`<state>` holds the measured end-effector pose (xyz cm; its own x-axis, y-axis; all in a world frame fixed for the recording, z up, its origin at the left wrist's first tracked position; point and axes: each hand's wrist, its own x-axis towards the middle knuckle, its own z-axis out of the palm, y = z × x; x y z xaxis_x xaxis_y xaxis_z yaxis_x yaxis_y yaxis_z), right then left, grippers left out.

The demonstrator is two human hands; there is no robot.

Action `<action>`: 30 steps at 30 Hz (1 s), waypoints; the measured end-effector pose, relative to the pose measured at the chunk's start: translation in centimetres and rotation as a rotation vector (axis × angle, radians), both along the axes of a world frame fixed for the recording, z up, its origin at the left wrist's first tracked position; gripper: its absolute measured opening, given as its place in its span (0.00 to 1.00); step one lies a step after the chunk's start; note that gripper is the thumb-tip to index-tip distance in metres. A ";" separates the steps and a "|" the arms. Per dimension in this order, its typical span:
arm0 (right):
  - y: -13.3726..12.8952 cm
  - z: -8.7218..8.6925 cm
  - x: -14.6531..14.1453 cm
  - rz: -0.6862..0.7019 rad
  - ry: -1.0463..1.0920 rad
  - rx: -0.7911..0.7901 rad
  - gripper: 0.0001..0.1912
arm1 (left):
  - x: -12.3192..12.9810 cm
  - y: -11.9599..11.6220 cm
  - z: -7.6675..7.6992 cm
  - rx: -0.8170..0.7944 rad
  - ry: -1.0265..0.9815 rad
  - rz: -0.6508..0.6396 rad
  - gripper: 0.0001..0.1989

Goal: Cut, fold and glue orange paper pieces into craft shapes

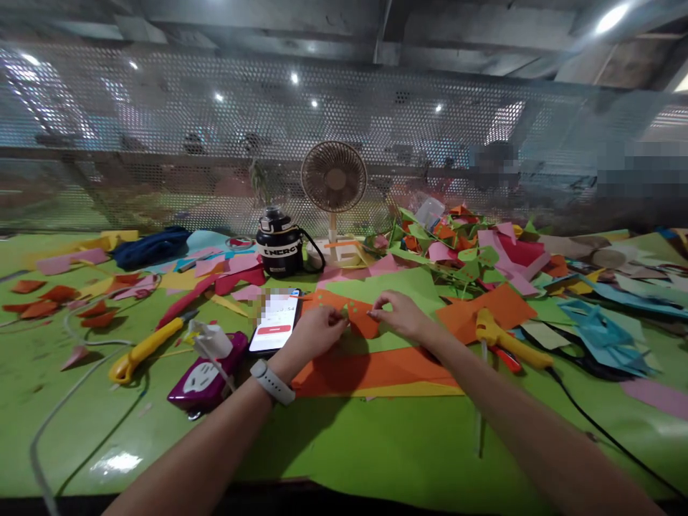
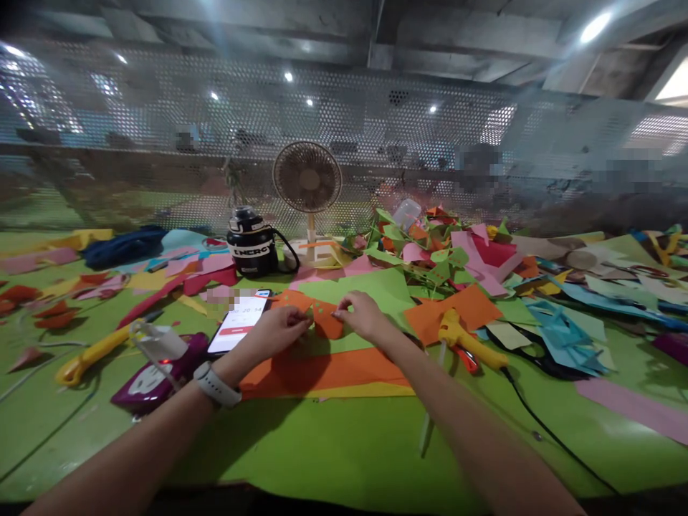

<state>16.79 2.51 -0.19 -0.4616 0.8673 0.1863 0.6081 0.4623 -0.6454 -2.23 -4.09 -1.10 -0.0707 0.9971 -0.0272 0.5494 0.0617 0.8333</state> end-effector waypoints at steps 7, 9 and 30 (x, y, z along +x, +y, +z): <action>-0.2 0.8 0.7 -0.025 0.136 -0.089 0.12 | 1.2 -0.2 -0.1 -0.121 -0.551 0.056 0.08; -0.3 1.0 0.8 -0.038 0.195 -0.145 0.16 | 1.8 -0.6 0.0 -0.162 -0.779 0.013 0.09; -1.7 -0.5 -0.6 -0.045 0.316 -0.031 0.10 | 3.6 -1.8 0.4 -0.134 -0.967 -0.026 0.14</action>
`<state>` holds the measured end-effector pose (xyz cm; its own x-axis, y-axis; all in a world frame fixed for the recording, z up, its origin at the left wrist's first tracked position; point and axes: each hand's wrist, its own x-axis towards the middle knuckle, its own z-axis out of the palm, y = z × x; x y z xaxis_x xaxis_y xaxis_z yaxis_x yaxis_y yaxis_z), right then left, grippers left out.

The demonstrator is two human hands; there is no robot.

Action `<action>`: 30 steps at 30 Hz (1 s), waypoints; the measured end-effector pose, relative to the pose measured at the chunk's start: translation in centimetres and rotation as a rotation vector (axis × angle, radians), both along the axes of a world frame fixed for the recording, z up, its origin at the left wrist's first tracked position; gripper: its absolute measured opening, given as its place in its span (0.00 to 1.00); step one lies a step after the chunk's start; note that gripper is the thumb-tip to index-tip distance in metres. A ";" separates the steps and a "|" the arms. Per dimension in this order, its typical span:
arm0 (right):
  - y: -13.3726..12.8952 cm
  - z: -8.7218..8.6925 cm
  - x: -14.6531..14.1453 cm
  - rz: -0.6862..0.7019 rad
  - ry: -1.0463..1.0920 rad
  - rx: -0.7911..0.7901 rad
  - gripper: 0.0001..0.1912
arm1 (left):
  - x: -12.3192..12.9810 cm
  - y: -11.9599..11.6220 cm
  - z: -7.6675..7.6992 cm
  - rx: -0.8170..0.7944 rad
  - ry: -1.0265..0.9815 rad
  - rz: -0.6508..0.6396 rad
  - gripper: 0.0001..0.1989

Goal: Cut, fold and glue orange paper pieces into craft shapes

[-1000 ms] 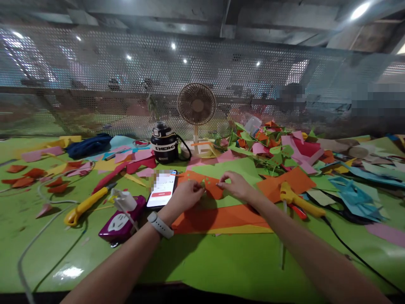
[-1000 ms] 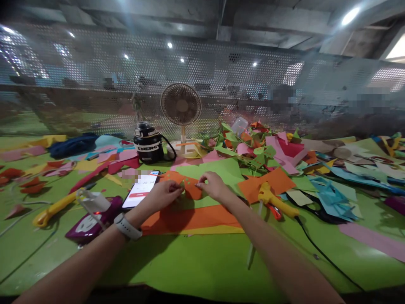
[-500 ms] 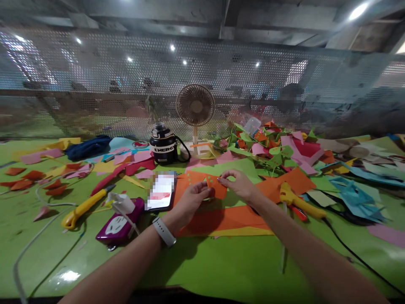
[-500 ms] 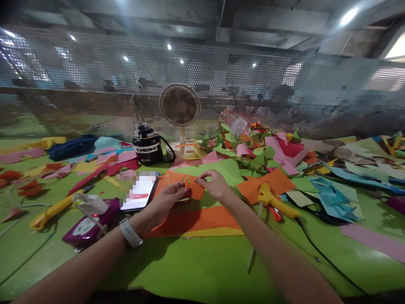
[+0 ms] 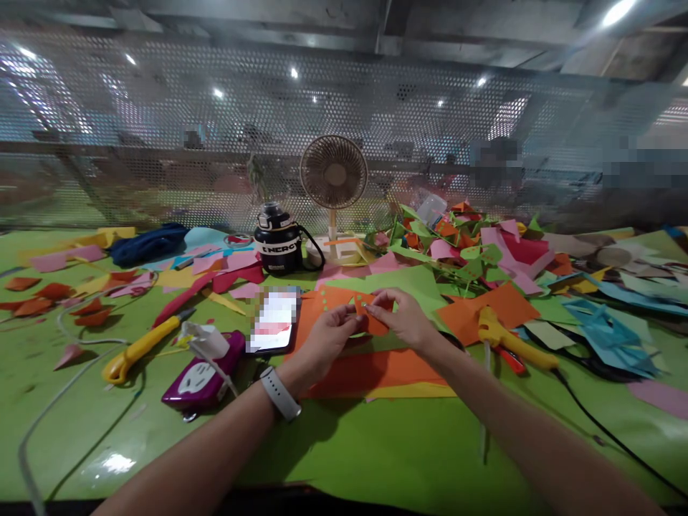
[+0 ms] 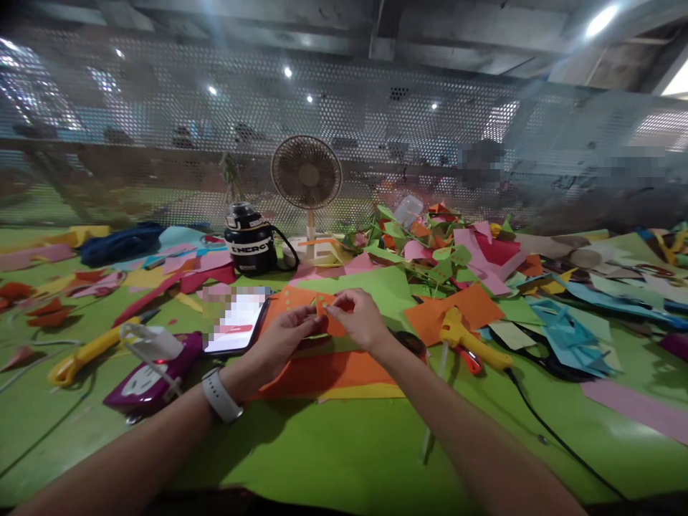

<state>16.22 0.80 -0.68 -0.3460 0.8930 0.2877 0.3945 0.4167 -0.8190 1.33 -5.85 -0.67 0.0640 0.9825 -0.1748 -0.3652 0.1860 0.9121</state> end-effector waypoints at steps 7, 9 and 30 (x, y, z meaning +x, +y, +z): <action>-0.5 0.0 -0.2 -0.044 0.025 -0.009 0.09 | 0.1 -0.1 -0.2 -0.011 -0.035 0.017 0.13; -0.6 -0.1 -0.3 -0.053 0.034 -0.003 0.09 | 0.1 -0.1 -0.3 -0.013 -0.057 0.030 0.13; -1.0 -0.5 -0.6 -0.085 0.057 0.091 0.06 | -0.1 0.2 -0.9 0.081 0.003 0.060 0.15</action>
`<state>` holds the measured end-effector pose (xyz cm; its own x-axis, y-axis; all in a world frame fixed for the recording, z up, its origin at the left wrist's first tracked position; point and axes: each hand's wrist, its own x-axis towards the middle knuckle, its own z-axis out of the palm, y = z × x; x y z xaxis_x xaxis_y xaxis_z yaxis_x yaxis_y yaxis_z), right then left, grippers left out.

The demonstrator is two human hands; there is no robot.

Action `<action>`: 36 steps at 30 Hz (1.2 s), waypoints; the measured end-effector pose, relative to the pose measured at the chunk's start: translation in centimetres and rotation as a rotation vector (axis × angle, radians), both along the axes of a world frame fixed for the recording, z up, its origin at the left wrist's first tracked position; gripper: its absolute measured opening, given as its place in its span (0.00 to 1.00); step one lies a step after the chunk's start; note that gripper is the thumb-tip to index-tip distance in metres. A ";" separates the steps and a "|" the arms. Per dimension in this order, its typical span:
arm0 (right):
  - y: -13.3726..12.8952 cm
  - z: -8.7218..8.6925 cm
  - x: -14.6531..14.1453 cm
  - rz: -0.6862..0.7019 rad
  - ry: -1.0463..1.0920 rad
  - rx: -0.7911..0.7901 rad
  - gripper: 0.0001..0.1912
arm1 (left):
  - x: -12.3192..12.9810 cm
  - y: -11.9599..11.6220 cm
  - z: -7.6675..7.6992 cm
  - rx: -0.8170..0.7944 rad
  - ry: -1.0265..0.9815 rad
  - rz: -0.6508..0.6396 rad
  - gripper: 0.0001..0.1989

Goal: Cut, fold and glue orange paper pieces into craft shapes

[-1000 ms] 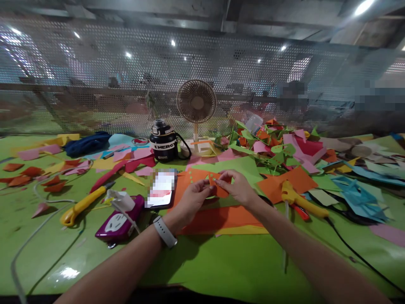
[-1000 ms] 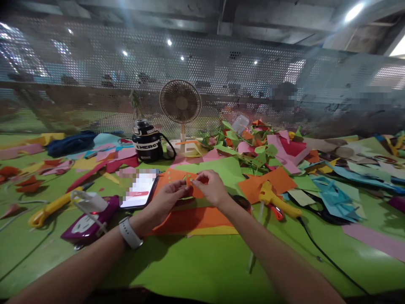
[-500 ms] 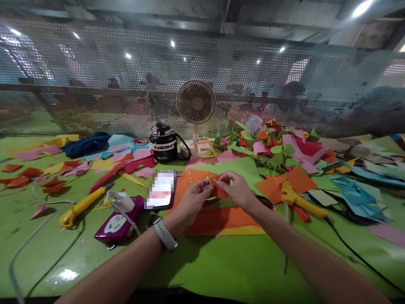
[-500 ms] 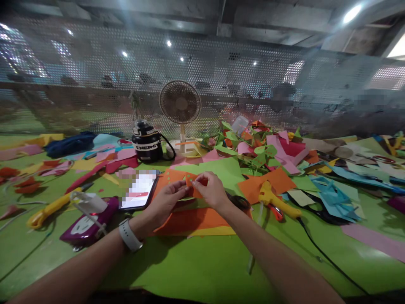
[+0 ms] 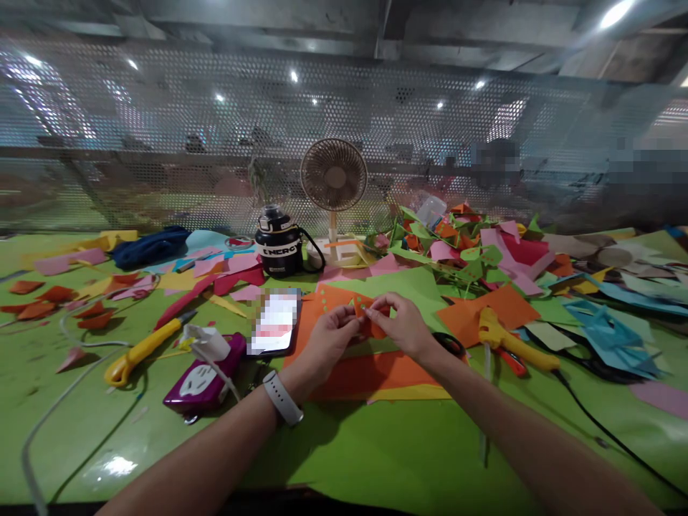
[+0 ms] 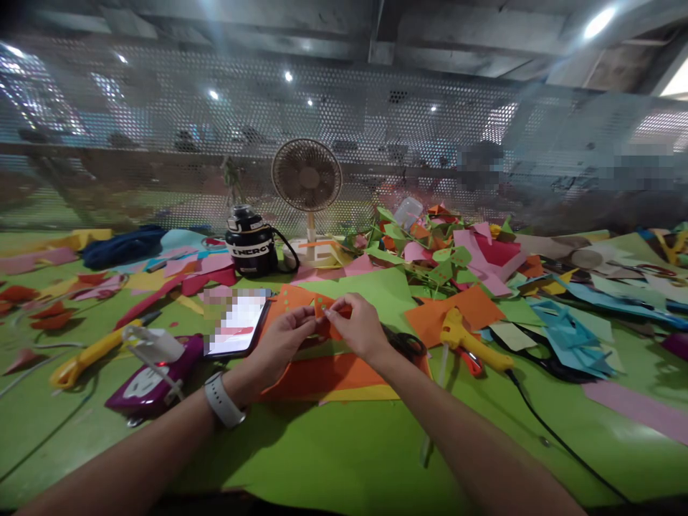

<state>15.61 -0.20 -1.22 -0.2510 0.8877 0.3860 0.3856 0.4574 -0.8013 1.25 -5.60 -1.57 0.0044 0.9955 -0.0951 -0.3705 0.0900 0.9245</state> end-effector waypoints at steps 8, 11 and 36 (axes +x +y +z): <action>-0.1 0.4 0.0 0.021 0.129 -0.055 0.09 | 0.0 0.0 0.2 0.003 0.032 -0.014 0.13; 0.1 0.4 0.2 0.027 0.173 -0.062 0.09 | 0.0 0.1 0.2 -0.011 0.038 -0.006 0.14; 0.4 0.2 0.6 0.092 0.076 0.035 0.07 | 0.1 -0.4 0.9 0.032 -0.063 0.012 0.19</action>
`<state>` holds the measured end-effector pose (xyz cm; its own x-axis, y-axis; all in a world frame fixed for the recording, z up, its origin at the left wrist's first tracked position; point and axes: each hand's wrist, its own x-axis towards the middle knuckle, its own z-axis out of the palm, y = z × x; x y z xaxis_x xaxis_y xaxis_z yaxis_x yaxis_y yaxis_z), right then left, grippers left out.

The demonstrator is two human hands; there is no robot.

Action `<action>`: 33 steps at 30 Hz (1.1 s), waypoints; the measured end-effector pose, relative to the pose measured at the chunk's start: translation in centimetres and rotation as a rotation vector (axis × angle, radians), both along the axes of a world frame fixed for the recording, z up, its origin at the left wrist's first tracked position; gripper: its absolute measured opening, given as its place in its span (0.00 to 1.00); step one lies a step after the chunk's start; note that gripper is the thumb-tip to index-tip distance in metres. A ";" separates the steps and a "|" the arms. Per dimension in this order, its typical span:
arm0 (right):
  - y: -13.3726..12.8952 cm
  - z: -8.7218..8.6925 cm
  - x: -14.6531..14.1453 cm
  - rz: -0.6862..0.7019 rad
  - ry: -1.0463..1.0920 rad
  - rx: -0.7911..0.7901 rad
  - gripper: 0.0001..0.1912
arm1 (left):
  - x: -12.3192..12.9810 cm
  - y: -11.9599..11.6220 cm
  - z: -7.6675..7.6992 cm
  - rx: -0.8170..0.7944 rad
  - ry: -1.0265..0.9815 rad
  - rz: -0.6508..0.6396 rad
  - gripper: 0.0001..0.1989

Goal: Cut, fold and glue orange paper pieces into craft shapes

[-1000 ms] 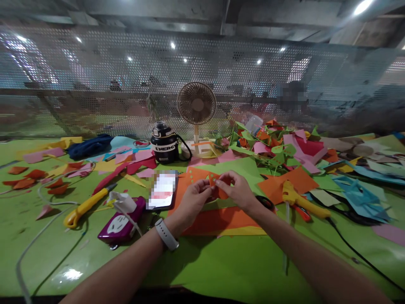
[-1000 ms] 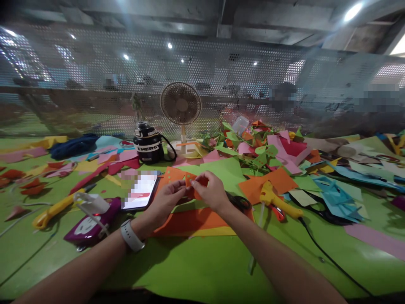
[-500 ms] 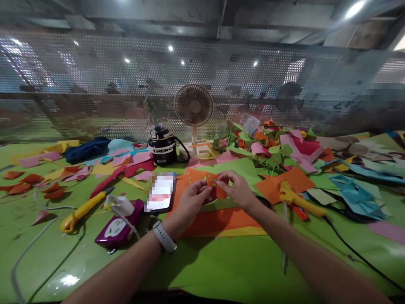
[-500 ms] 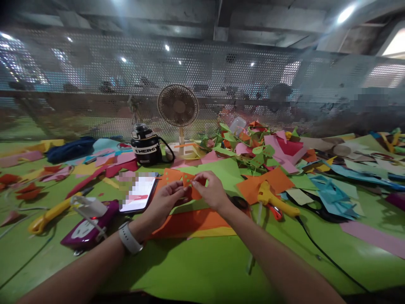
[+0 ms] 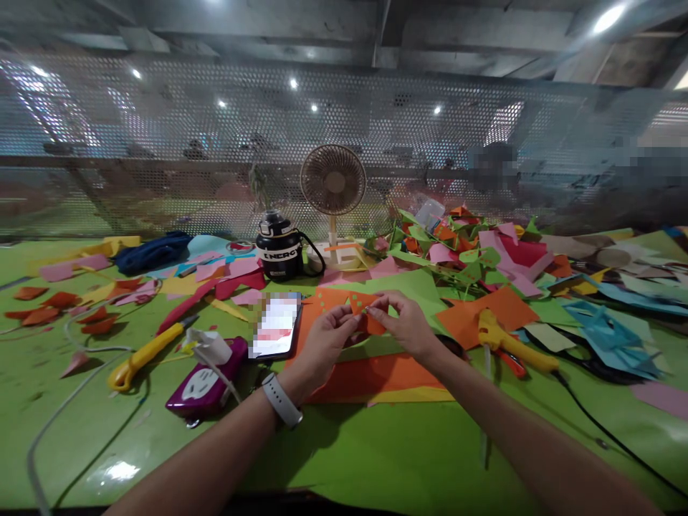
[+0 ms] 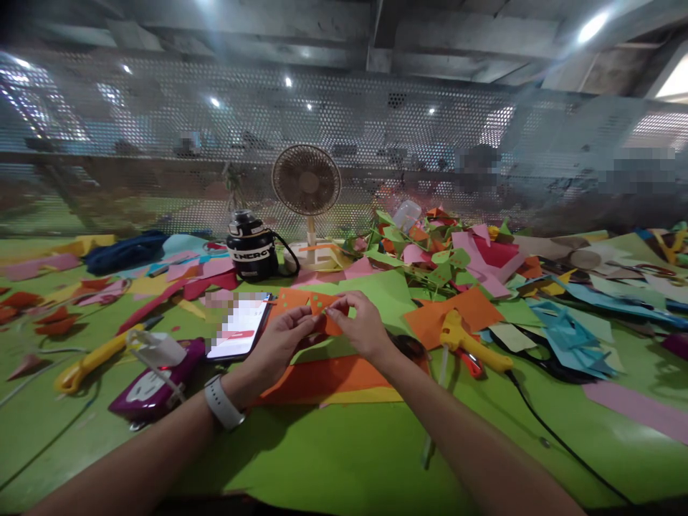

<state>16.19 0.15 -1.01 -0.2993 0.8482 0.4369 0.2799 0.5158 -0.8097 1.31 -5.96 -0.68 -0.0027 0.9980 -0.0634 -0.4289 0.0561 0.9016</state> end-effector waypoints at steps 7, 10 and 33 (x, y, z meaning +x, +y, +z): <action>0.0 0.0 0.1 -0.003 0.000 0.024 0.07 | 0.0 0.1 -0.2 0.011 0.005 -0.015 0.19; -0.1 0.1 0.1 0.003 -0.007 0.029 0.07 | -0.1 0.1 -0.3 0.002 0.013 -0.020 0.20; 0.0 0.6 0.3 0.054 -0.046 0.039 0.04 | -0.2 0.0 -0.1 -0.012 0.066 -0.084 0.17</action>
